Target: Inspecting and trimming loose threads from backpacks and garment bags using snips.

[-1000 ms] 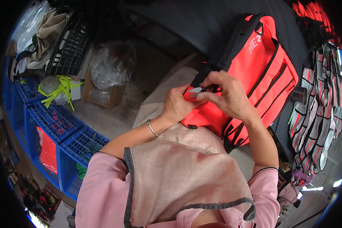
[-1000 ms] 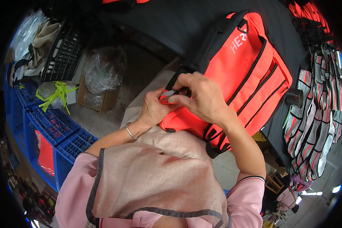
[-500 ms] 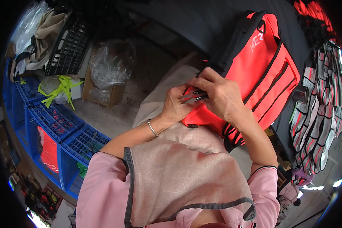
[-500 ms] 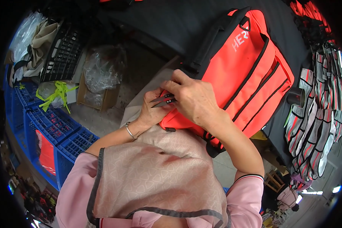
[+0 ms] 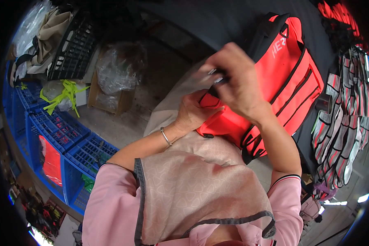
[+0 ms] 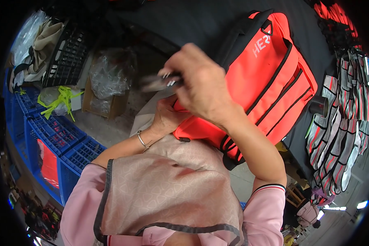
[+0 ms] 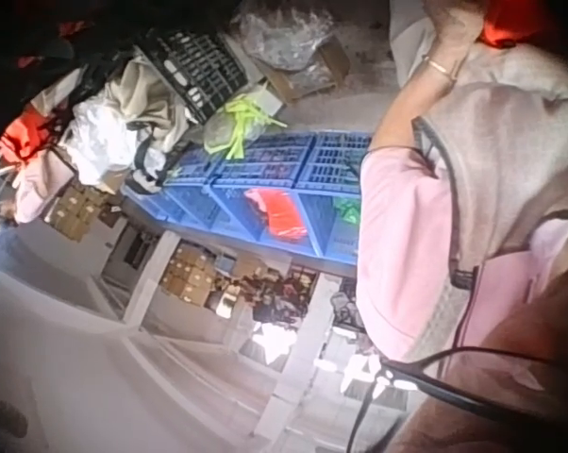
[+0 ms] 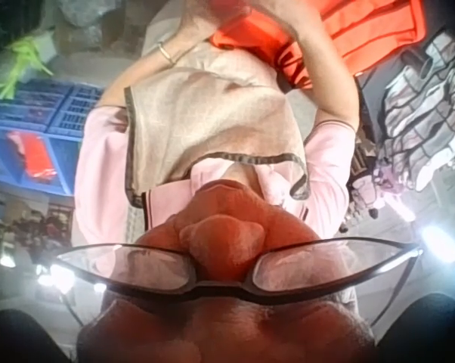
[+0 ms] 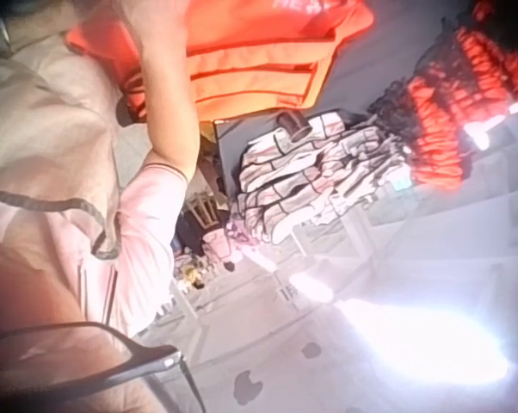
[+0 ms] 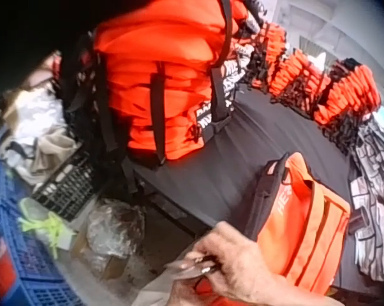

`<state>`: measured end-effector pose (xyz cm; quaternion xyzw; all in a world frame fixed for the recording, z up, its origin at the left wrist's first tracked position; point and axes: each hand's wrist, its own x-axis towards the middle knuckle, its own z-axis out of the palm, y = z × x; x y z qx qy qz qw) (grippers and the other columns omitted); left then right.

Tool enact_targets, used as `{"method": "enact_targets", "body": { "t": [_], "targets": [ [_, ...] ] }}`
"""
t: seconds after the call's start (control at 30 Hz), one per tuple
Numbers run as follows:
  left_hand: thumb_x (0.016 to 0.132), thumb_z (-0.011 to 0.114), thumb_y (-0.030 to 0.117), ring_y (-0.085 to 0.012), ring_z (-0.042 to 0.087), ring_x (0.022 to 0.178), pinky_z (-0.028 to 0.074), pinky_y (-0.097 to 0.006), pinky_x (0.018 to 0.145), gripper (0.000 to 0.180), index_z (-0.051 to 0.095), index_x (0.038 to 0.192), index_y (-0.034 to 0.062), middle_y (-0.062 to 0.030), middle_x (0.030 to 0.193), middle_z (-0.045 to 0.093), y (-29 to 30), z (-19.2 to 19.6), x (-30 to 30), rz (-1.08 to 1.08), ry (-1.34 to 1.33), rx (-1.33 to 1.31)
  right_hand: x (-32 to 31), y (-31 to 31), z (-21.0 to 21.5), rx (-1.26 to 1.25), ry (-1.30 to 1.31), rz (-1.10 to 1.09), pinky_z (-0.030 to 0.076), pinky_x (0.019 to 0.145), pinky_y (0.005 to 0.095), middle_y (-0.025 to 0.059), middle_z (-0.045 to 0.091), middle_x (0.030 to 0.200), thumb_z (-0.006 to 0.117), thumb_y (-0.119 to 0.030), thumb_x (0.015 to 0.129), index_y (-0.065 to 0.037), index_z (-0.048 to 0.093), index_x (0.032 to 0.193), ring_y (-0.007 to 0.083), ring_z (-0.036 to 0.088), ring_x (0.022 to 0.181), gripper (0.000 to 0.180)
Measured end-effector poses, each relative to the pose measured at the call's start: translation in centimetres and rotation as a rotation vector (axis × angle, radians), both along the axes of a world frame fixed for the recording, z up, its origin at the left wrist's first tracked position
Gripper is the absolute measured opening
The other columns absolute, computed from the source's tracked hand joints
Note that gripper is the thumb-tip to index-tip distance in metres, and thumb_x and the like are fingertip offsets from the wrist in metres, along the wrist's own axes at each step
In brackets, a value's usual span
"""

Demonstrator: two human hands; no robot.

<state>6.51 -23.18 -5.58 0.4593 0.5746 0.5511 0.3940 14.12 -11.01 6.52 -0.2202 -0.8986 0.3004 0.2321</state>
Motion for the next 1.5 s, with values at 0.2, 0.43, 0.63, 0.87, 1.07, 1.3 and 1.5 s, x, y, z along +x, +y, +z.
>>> {"method": "enact_targets", "body": {
  "t": [0.2,0.43,0.63,0.87,1.07,1.3,1.5],
  "targets": [
    [0.071,0.085,0.019,-0.0077,0.063,0.075,0.053,-0.028,0.069,0.035,0.068,0.096,0.0008,-0.0065,0.082,0.072,0.0,0.5,0.2,-0.01,-0.059,-0.144,2.5,-1.3,2.7,0.118,-0.279,-0.273,0.05,0.062,0.0358,0.008,0.057,0.08,0.075,-0.019,0.078,-0.005,0.064,0.091,0.0268,0.062,0.071,0.021],
    [0.069,0.081,0.019,-0.0341,0.068,0.082,0.054,-0.038,0.069,0.036,0.066,0.096,0.0013,-0.0173,0.087,0.068,0.1,1.0,0.2,0.007,-0.008,-0.144,4.4,-3.8,0.4,0.391,-0.433,-0.144,0.049,0.059,0.0344,0.0044,0.057,0.077,0.075,-0.027,0.076,-0.007,0.062,0.089,0.0218,0.06,0.072,0.027],
    [0.07,0.078,0.017,-0.0362,0.067,0.081,0.054,-0.039,0.068,0.032,0.066,0.095,0.0013,-0.0187,0.086,0.067,0.2,0.8,0.0,0.016,0.005,-0.145,3.6,-4.4,0.3,0.56,-0.581,-0.091,0.046,0.06,0.0327,0.0042,0.055,0.077,0.069,-0.026,0.082,-0.007,0.059,0.084,0.0202,0.059,0.073,0.022],
    [0.072,0.079,0.013,-0.017,0.065,0.067,0.052,-0.031,0.062,0.027,0.065,0.091,0.0008,-0.0134,0.076,0.069,0.1,0.6,0.0,0.042,0.044,-0.077,3.7,-4.3,-0.2,0.489,-0.523,-0.13,0.047,0.057,0.0336,0.0046,0.055,0.075,0.069,-0.024,0.083,-0.008,0.059,0.081,0.0209,0.059,0.073,0.019],
    [0.072,0.08,0.016,-0.0295,0.067,0.073,0.053,-0.036,0.068,0.032,0.065,0.094,-0.0012,-0.018,0.083,0.068,0.1,1.5,-0.2,-0.026,0.034,-0.177,4.0,-4.5,0.0,0.381,-0.426,-0.186,0.049,0.056,0.0387,0.0067,0.057,0.075,0.073,-0.022,0.079,-0.008,0.057,0.079,0.0252,0.061,0.067,0.022],
    [0.078,0.078,0.017,-0.0121,0.065,0.081,0.052,-0.029,0.074,0.032,0.067,0.102,-0.0011,-0.0059,0.091,0.07,0.1,2.2,-2.0,-0.132,-0.551,-0.285,5.9,-3.0,2.5,-0.079,-0.383,-0.278,0.052,0.064,0.0339,0.0095,0.064,0.085,0.069,-0.025,0.086,-0.004,0.062,0.096,0.0251,0.064,0.078,0.024],
    [0.086,0.074,0.027,-0.0105,0.061,0.09,0.049,-0.028,0.082,0.041,0.062,0.111,-0.0025,-0.0045,0.102,0.066,0.4,1.5,-5.8,-0.179,-0.645,-0.231,13.4,-1.4,5.2,-0.595,0.227,-0.666,0.049,0.069,0.0265,0.0018,0.061,0.085,0.07,-0.014,0.087,-0.002,0.065,0.103,0.0082,0.056,0.078,0.021]
  ]
}}
